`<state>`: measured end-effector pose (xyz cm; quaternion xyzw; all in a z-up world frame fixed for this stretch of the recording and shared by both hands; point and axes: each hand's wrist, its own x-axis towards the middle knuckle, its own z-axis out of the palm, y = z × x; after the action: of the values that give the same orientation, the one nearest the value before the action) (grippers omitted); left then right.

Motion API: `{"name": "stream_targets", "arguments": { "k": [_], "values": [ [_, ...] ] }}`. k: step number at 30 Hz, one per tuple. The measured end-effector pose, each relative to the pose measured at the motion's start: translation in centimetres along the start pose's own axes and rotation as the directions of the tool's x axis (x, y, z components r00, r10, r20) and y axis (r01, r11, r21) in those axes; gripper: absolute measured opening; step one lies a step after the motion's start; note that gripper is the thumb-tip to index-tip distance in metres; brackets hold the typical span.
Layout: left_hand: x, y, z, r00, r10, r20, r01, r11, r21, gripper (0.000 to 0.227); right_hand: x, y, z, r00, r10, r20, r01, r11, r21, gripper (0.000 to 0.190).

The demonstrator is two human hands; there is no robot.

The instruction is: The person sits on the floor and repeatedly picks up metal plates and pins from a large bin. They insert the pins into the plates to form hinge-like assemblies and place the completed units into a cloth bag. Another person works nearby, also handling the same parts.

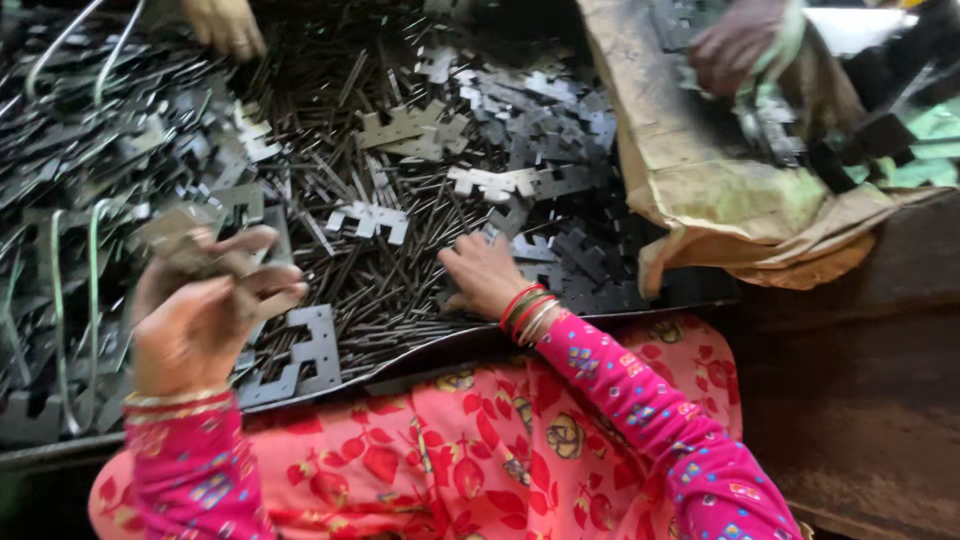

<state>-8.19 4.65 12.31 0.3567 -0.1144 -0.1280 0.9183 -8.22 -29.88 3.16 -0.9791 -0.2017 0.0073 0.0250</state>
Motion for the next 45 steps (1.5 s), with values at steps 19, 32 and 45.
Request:
{"name": "stream_targets", "arguments": {
  "k": [19, 32, 45],
  "values": [
    [6.1, -15.1, -1.6, 0.975, -0.214, 0.065, -0.17, -0.518, 0.838, 0.017, -1.9, 1.8, -1.9, 0.798, 0.6, 0.064, 0.119, -0.26, 0.958, 0.024],
    [3.9, -11.0, -0.5, 0.907, -0.386, -0.167, 0.379, 0.923, -0.069, 0.028, -0.8, -3.1, -7.4, 0.842, 0.533, -0.086, -0.08, 0.28, 0.957, 0.036],
    [2.9, -13.4, 0.0, 0.938, -0.326, -0.116, 0.288, 0.921, -0.262, 0.036, -1.3, -9.1, -7.3, 0.767, 0.452, -0.455, 0.012, 0.699, 0.715, 0.025]
  ]
}}
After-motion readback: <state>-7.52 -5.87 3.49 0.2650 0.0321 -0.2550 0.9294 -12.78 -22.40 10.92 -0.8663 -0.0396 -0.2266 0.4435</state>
